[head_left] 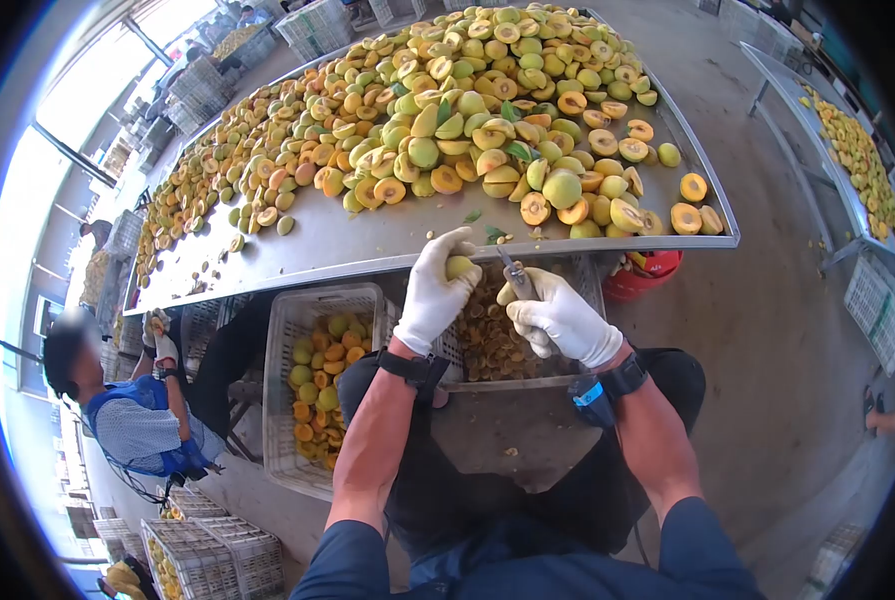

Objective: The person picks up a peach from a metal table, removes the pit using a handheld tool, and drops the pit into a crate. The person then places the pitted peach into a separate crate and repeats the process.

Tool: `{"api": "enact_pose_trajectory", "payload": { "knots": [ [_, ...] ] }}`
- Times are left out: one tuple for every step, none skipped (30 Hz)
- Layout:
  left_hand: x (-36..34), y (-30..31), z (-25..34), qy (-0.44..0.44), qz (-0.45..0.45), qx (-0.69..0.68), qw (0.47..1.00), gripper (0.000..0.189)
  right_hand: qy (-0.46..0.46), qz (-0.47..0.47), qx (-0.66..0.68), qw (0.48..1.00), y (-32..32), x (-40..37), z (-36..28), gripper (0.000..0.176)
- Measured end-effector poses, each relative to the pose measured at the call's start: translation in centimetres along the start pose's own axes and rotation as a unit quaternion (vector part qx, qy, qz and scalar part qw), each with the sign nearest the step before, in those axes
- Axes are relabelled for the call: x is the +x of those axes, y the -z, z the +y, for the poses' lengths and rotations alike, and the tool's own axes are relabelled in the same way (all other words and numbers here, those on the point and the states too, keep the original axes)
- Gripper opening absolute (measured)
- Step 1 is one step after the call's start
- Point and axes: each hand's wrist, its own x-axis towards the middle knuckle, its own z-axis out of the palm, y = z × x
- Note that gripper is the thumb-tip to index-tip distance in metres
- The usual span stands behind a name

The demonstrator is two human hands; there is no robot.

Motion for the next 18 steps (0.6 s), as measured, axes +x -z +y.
{"api": "enact_pose_trajectory", "payload": {
  "knots": [
    [-0.1,0.6,0.1,0.055,0.015,-0.099,0.993,0.041,0.005,0.0,0.005,1.0,0.1,0.0,0.0,0.017],
    [0.1,1.3,-0.4,0.08,0.043,-0.176,0.98,0.037,0.004,0.007,0.017,1.0,0.1,0.0,0.0,0.017],
    [0.0,2.1,0.5,0.099,0.09,-0.225,0.965,0.036,0.005,0.016,0.028,0.999,0.3,-0.1,-0.2,0.017],
    [0.0,3.2,1.2,0.103,0.129,-0.214,0.963,0.033,0.005,0.02,0.037,0.999,0.1,-0.4,-0.4,0.017],
    [-0.3,4.8,1.6,0.097,0.139,-0.162,0.972,0.03,0.016,0.031,0.014,0.999,-0.1,-0.6,-0.6,0.014],
    [-0.7,6.5,1.2,0.08,0.153,-0.042,0.984,0.032,0.029,0.031,0.006,0.999,0.0,-0.6,-0.3,0.013],
    [-1.2,8.7,1.1,0.012,0.144,0.205,0.968,0.032,0.042,0.029,-0.003,0.999,0.1,-0.6,-0.2,0.012],
    [-1.8,10.3,2.2,0.004,0.125,0.364,0.923,0.029,0.041,0.031,-0.021,0.998,-0.1,-1.0,-0.8,0.011],
    [-2.4,11.5,3.0,0.074,0.082,0.527,0.842,0.025,0.051,0.037,-0.04,0.997,-0.1,-1.1,-0.8,0.012],
    [-2.8,12.5,3.5,0.159,0.018,0.641,0.75,0.029,0.051,0.037,-0.046,0.997,-0.2,-1.2,-0.8,0.012],
    [-3.4,12.8,3.7,0.198,0.012,0.685,0.701,0.032,0.052,0.037,-0.052,0.997,-0.2,-1.2,-0.8,0.012],
    [-3.0,12.4,4.3,0.203,0.016,0.644,0.737,0.033,0.055,0.035,-0.055,0.996,-0.2,-1.0,-0.4,0.012],
    [-2.6,11.8,4.7,0.207,0.02,0.6,0.772,0.034,0.056,0.035,-0.063,0.996,-0.3,-1.1,-0.3,0.012],
    [-2.3,11.0,4.0,0.132,0.031,0.537,0.833,0.033,0.062,0.039,-0.054,0.996,-0.3,-1.0,-0.1,0.012],
    [-1.3,9.2,4.0,0.084,0.03,0.472,0.877,0.031,0.067,0.043,-0.048,0.996,-0.3,-1.1,0.0,0.012],
    [-0.1,7.2,3.6,0.039,0.031,0.422,0.905,0.03,0.075,0.043,-0.034,0.996,-0.3,-1.3,0.0,0.013],
    [1.3,4.7,4.6,0.012,0.016,0.387,0.922,0.031,0.078,0.046,-0.037,0.995,-0.1,-1.4,0.0,0.013],
    [2.7,2.2,5.0,-0.021,0.012,0.384,0.923,0.033,0.088,0.06,-0.022,0.994,0.2,-1.5,0.0,0.014]
  ]
}}
